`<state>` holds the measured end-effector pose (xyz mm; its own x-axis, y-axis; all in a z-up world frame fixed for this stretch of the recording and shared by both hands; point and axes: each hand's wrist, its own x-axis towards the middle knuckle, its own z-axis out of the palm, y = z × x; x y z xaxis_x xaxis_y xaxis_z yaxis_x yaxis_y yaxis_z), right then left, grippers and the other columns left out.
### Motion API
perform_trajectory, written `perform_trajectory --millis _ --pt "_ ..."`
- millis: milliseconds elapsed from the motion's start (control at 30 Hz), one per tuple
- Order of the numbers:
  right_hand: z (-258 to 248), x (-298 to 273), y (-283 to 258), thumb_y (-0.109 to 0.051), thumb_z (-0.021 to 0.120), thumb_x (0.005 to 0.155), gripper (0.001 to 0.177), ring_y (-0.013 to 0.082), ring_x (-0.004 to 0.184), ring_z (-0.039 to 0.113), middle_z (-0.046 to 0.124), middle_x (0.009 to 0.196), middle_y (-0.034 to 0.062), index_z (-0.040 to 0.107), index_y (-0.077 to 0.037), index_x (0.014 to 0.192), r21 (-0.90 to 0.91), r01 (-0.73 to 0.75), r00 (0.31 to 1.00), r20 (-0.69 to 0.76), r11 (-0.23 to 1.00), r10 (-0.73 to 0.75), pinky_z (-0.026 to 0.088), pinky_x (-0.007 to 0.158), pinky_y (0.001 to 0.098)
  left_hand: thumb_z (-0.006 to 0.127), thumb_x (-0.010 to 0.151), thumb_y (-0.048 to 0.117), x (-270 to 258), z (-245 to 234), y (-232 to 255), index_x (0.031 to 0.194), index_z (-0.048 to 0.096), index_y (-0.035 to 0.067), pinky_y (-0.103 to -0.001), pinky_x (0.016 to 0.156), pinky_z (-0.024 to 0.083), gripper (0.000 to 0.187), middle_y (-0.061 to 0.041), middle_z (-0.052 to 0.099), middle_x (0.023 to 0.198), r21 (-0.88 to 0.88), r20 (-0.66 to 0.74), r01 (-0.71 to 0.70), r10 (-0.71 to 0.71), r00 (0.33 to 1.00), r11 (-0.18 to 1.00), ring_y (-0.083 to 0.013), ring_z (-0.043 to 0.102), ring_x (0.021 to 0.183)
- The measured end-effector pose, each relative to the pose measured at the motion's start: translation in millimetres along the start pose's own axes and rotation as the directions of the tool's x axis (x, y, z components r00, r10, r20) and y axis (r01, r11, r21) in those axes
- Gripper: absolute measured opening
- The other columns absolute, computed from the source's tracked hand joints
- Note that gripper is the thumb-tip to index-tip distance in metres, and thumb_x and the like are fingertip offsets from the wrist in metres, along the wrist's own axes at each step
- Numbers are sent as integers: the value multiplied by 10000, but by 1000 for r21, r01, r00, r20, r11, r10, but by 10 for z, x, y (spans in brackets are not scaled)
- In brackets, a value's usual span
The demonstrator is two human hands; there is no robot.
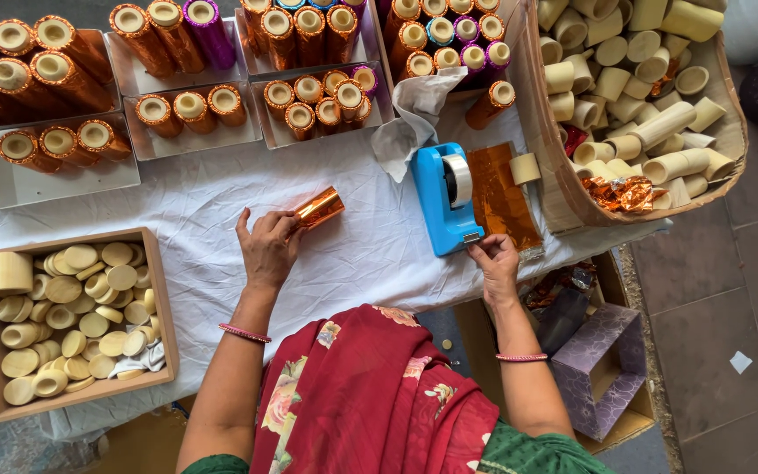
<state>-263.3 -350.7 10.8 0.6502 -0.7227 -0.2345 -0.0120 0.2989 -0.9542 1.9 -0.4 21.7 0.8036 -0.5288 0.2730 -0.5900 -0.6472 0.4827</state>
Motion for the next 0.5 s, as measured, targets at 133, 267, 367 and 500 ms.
perform_trajectory --millis 133,267,367,500 --pt "-40 45 85 45 780 894 308 104 895 643 639 972 22 530 -83 1019 -25 106 994 43 994 -104 546 854 252 835 836 214 35 -35 28 1021 748 145 -539 1203 274 216 39 703 1061 -21 7 -11 11 1000 1000 -151 674 992" --pt "-97 59 106 19 797 882 332 104 861 590 606 935 19 494 -92 960 -200 143 989 76 969 -130 514 802 254 828 835 192 31 -23 34 998 744 115 -497 1185 324 198 -3 710 1133 -68 -25 -52 50 998 996 -184 671 1031" --pt "-338 -10 412 -27 822 824 323 117 813 570 594 884 21 520 -78 927 -481 100 992 112 871 -52 496 727 270 827 819 174 -5 30 -3 978 735 116 -486 1167 360 192 -15 724 1128 -94 -30 -78 76 997 993 -191 680 1054" --pt "-47 -100 280 -100 831 754 286 175 749 653 660 784 42 605 -54 924 -788 95 923 298 609 242 542 686 308 834 806 158 15 38 16 1119 693 129 -490 1147 381 344 -51 729 1045 -84 -16 -70 69 997 994 -227 688 1025"
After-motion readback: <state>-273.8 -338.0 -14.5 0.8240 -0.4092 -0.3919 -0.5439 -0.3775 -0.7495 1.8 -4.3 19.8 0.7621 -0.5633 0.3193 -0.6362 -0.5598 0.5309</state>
